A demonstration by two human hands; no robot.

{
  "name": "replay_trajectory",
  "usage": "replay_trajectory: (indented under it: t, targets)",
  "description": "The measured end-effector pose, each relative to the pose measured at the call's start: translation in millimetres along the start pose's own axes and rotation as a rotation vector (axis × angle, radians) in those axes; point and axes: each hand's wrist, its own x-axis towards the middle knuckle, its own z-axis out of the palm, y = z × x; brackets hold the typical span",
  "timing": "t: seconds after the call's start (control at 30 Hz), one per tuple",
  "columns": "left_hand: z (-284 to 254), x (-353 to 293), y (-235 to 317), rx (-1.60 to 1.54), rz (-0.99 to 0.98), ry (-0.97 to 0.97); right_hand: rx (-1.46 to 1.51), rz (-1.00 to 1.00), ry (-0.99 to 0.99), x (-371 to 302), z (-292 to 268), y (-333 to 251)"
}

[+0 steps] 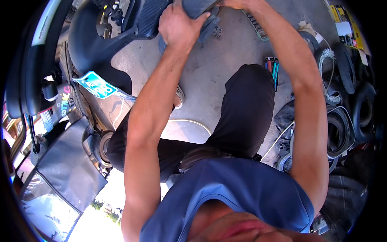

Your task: The person uses a power tool on a motorcycle wheel, uses screwdrivers to pry the tire bead off the rim, and removes the tire from the wheel hub.

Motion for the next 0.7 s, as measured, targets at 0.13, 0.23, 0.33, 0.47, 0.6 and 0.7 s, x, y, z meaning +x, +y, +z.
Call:
replay_trajectory:
  t: [0.13, 0.23, 0.33, 0.47, 0.6, 0.7]
  targets:
    - [-2, 2, -5, -0.100, -0.027, 0.075, -0.051, -0.021, 0.076, 19, -32, -7]
    - [18, 7, -5, -0.033, -0.114, 0.069, -0.006, -0.049, 0.008, 35, -52, -5]
    - [43, 21, -1, 0.040, -0.094, 0.068, -0.054, -0.176, 0.226, 39, -8, 48]
    - [46, 53, 13, 0.118, 0.007, 0.028, 0.005, 0.096, 0.276, 33, -17, 41]
    - [57, 94, -4, 0.235, 0.280, 0.163, 0.533, 0.960, 0.528, -8, 6, 19]
    - [52, 101, 13, 0.110, 0.040, -0.133, 0.437, 1.004, 0.209, -94, 106, -11]
